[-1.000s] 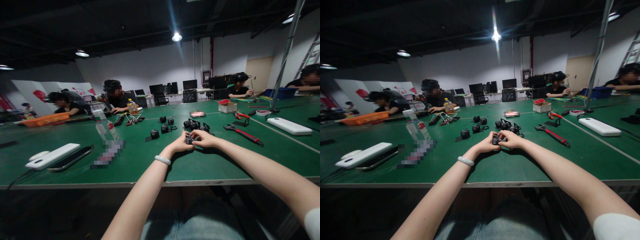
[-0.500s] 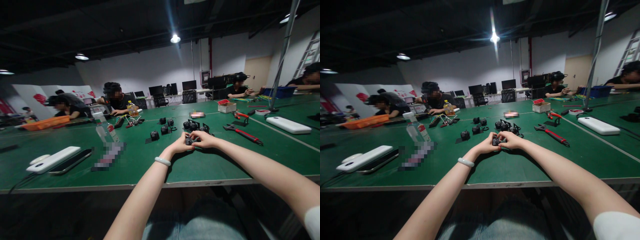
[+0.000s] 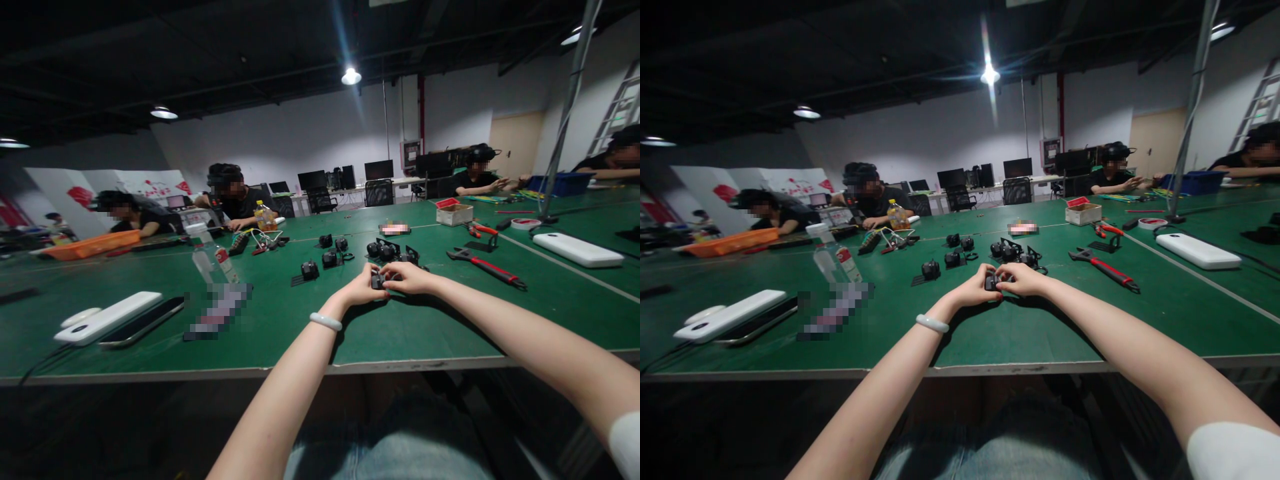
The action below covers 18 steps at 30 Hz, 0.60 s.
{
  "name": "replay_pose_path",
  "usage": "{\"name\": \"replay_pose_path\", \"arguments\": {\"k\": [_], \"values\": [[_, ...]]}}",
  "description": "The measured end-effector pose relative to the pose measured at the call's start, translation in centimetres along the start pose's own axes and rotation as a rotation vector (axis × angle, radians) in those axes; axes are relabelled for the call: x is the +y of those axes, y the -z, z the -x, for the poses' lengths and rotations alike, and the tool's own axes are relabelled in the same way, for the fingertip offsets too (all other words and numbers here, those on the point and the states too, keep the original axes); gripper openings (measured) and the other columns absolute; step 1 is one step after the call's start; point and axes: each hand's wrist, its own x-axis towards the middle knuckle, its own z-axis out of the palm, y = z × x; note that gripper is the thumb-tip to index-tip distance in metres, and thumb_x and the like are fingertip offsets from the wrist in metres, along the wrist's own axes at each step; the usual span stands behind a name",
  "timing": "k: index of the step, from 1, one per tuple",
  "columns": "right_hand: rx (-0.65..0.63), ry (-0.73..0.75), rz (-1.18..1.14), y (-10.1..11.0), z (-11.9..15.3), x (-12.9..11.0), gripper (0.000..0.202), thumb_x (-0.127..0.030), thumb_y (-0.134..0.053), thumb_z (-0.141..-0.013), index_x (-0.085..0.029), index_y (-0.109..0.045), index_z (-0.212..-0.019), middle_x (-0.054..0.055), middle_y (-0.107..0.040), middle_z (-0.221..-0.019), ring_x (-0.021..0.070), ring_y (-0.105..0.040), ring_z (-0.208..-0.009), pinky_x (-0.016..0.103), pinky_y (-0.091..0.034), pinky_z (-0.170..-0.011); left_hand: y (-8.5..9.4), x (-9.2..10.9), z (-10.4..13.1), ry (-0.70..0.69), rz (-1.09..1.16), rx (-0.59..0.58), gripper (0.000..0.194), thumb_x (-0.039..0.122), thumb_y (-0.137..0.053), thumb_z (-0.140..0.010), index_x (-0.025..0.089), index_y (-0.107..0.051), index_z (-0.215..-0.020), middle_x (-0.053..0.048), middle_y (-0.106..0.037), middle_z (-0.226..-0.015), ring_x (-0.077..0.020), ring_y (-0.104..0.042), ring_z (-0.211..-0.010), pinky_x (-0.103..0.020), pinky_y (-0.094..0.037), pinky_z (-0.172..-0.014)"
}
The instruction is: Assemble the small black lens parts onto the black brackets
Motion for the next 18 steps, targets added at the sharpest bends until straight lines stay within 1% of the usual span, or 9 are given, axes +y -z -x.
{"name": "replay_pose_path", "arguments": {"k": [10,18], "values": [[-0.023,0.0,-0.003,-0.08,-0.08,0.14,0.028,-0.029,-0.047,-0.07,-0.015,-0.053,-0.094,0.005,-0.058,-0.084,0.0132,-0.052,-0.072,0.024,-0.038,-0.063,-0.03,-0.2,-0.04,-0.011,-0.028,-0.002,0.057,0.035,-0.056,-0.056,0.015,-0.028,-0.102,0.0,-0.043,-0.08,-0.0108,-0.044,-0.069,-0.023,-0.038,-0.059],[-0.031,-0.018,-0.009,0.07,-0.08,-0.21,0.024,-0.026,-0.048,-0.069,-0.015,-0.055,-0.09,0.004,-0.058,-0.082,0.0134,-0.051,-0.071,0.023,-0.038,-0.063,0.11,0.05,0.02,-0.019,0.009,-0.019,0.057,0.034,-0.057,-0.056,0.016,-0.028,-0.102,-0.002,-0.043,-0.086,-0.0126,-0.045,-0.075,-0.025,-0.039,-0.065]]}}
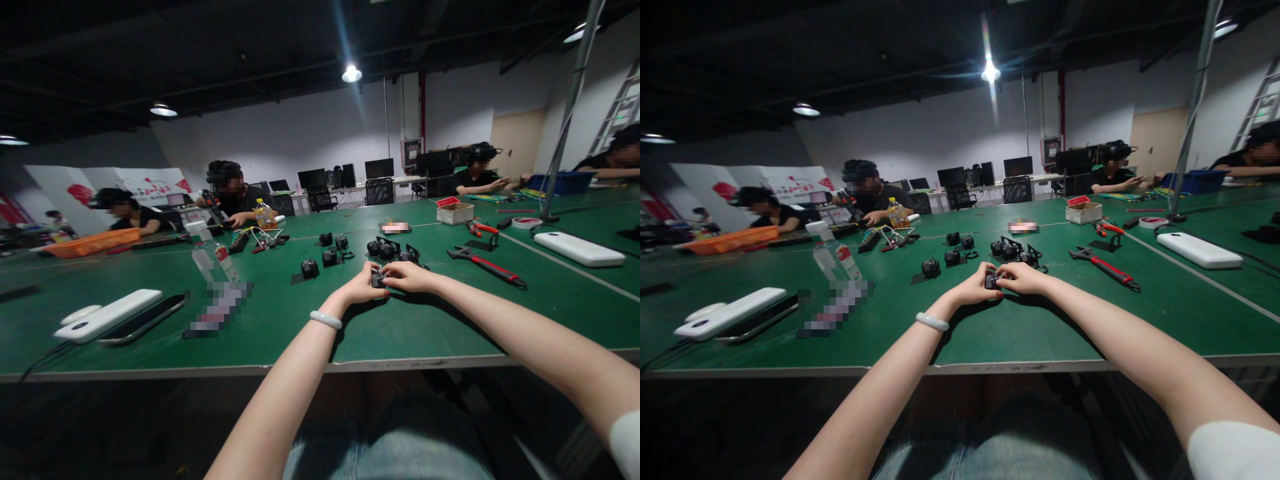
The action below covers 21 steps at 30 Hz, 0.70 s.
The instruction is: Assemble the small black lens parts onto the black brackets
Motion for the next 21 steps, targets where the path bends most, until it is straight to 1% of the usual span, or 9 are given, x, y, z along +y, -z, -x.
{"name": "replay_pose_path", "arguments": {"k": [4,8,14,18,21], "values": [[0.001,0.005,-0.004,-0.01,0.0,0.01,0.024,-0.027,-0.047,-0.07,-0.015,-0.055,-0.09,0.004,-0.058,-0.082,0.0134,-0.051,-0.071,0.023,-0.038,-0.064,-0.01,0.17,0.01,0.015,0.02,-0.001,0.057,0.032,-0.057,-0.056,0.015,-0.028,-0.102,-0.002,-0.044,-0.086,-0.0128,-0.045,-0.077,-0.026,-0.039,-0.066],[0.001,-0.003,-0.014,-0.11,-0.02,0.23,0.025,-0.028,-0.048,-0.07,-0.015,-0.054,-0.09,0.004,-0.058,-0.082,0.0131,-0.051,-0.071,0.024,-0.038,-0.064,-0.09,-0.07,-0.07,0.009,0.025,0.001,0.057,0.033,-0.057,-0.056,0.015,-0.028,-0.102,-0.003,-0.044,-0.089,-0.0134,-0.046,-0.079,-0.026,-0.039,-0.068],[0.011,-0.024,-0.061,-0.13,0.19,0.43,0.032,-0.031,-0.046,-0.071,-0.017,-0.046,-0.099,0.002,-0.056,-0.078,0.0116,-0.05,-0.068,0.023,-0.038,-0.061,-0.21,-0.69,-0.31,-0.013,0.011,-0.004,0.058,0.034,-0.057,-0.056,0.015,-0.028,-0.102,-0.003,-0.045,-0.089,-0.014,-0.046,-0.079,-0.026,-0.04,-0.067],[0.007,0.024,-0.061,0.01,0.37,0.15,0.037,-0.026,-0.053,-0.065,-0.018,-0.043,-0.1,0.002,-0.055,-0.081,0.0114,-0.049,-0.07,0.023,-0.039,-0.062,-0.2,-0.41,-0.25,-0.026,0.008,0.014,0.055,0.033,-0.057,-0.056,0.015,-0.03,-0.1,-0.003,-0.044,-0.09,-0.0142,-0.046,-0.081,-0.027,-0.039,-0.069],[0.026,0.037,-0.052,-0.07,0.35,0.08,0.04,-0.022,-0.057,-0.06,-0.018,-0.044,-0.098,0.002,-0.054,-0.085,0.0118,-0.049,-0.072,0.024,-0.039,-0.064,-0.15,-0.03,-0.15,-0.019,0.005,0.022,0.055,0.036,-0.057,-0.056,0.014,-0.03,-0.099,-0.003,-0.044,-0.089,-0.0143,-0.046,-0.08,-0.027,-0.039,-0.07]]}}
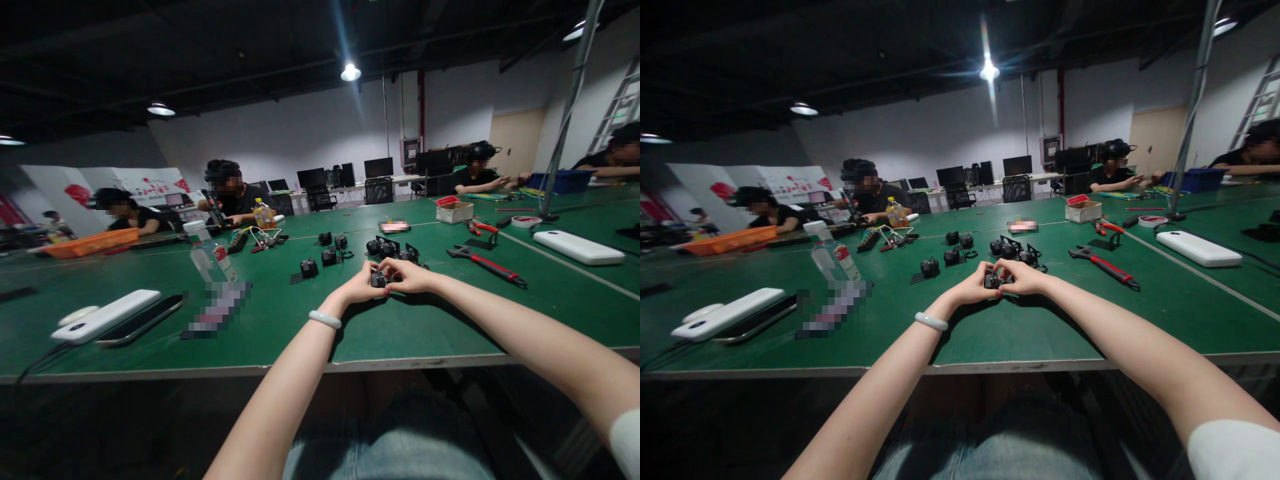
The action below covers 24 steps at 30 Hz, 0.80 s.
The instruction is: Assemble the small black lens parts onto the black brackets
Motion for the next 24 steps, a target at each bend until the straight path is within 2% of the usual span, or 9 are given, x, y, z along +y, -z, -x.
{"name": "replay_pose_path", "arguments": {"k": [7,18,24], "values": [[0.026,-0.001,0.026,-0.31,-0.1,0.28,0.04,-0.025,-0.058,-0.058,-0.017,-0.045,-0.095,0.003,-0.054,-0.086,0.0124,-0.049,-0.072,0.025,-0.039,-0.064,-0.09,-0.12,-0.09,0.003,-0.004,0.005,0.055,0.04,-0.056,-0.057,0.015,-0.03,-0.098,-0.003,-0.044,-0.09,-0.0138,-0.046,-0.081,-0.027,-0.039,-0.071],[-0.01,0.0,0.056,-0.04,-0.05,0.1,0.034,-0.026,-0.053,-0.065,-0.017,-0.047,-0.097,0.004,-0.056,-0.084,0.0129,-0.05,-0.072,0.025,-0.039,-0.064,0.07,-0.3,-0.12,-0.013,-0.015,-0.02,0.053,0.031,-0.057,-0.057,0.015,-0.029,-0.1,-0.002,-0.043,-0.087,-0.0132,-0.045,-0.078,-0.025,-0.039,-0.067],[-0.019,-0.003,0.065,-0.07,-0.13,0.21,0.031,-0.028,-0.049,-0.069,-0.016,-0.049,-0.098,0.004,-0.057,-0.085,0.0133,-0.051,-0.072,0.024,-0.038,-0.064,0.08,-0.24,-0.09,-0.011,-0.006,-0.024,0.055,0.032,-0.057,-0.056,0.015,-0.028,-0.101,-0.002,-0.043,-0.087,-0.0128,-0.044,-0.077,-0.024,-0.039,-0.066]]}}
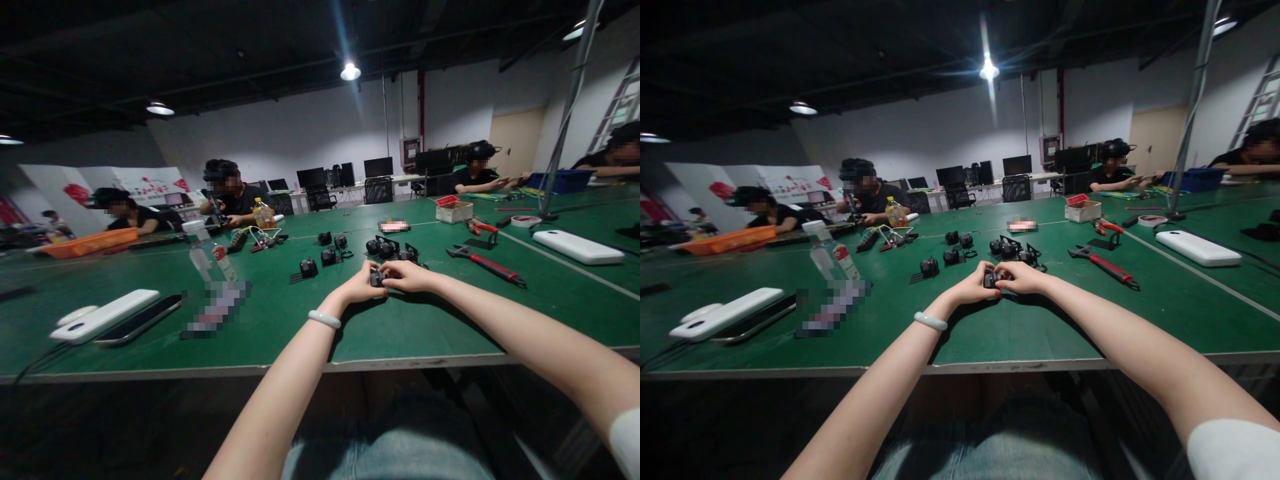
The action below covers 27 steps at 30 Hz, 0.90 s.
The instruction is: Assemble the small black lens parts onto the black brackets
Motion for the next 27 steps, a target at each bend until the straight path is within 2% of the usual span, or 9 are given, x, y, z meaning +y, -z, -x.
{"name": "replay_pose_path", "arguments": {"k": [15,22,27], "values": [[-0.012,-0.01,0.027,0.08,-0.23,-0.05,0.026,-0.029,-0.046,-0.071,-0.014,-0.053,-0.09,0.005,-0.058,-0.083,0.0131,-0.051,-0.072,0.023,-0.037,-0.063,-0.15,-0.62,-0.11,0.002,-0.031,0.007,0.058,0.036,-0.056,-0.057,0.016,-0.026,-0.103,-0.002,-0.043,-0.085,-0.0119,-0.045,-0.073,-0.023,-0.039,-0.061],[-0.02,-0.003,0.066,0.1,-0.3,0.07,0.025,-0.03,-0.045,-0.072,-0.014,-0.054,-0.088,0.005,-0.058,-0.083,0.0137,-0.051,-0.072,0.023,-0.037,-0.064,-0.14,-0.43,-0.12,0.018,-0.027,0.026,0.061,0.038,-0.057,-0.056,0.015,-0.027,-0.104,-0.004,-0.044,-0.088,-0.0133,-0.046,-0.076,-0.026,-0.04,-0.065],[-0.013,0.001,0.072,0.1,-0.31,0.1,0.025,-0.03,-0.044,-0.072,-0.014,-0.055,-0.089,0.005,-0.058,-0.085,0.0136,-0.051,-0.073,0.023,-0.037,-0.065,-0.1,-0.24,-0.11,0.038,0.0,0.026,0.061,0.036,-0.058,-0.055,0.014,-0.028,-0.104,-0.003,-0.045,-0.085,-0.0129,-0.046,-0.073,-0.025,-0.04,-0.062]]}}
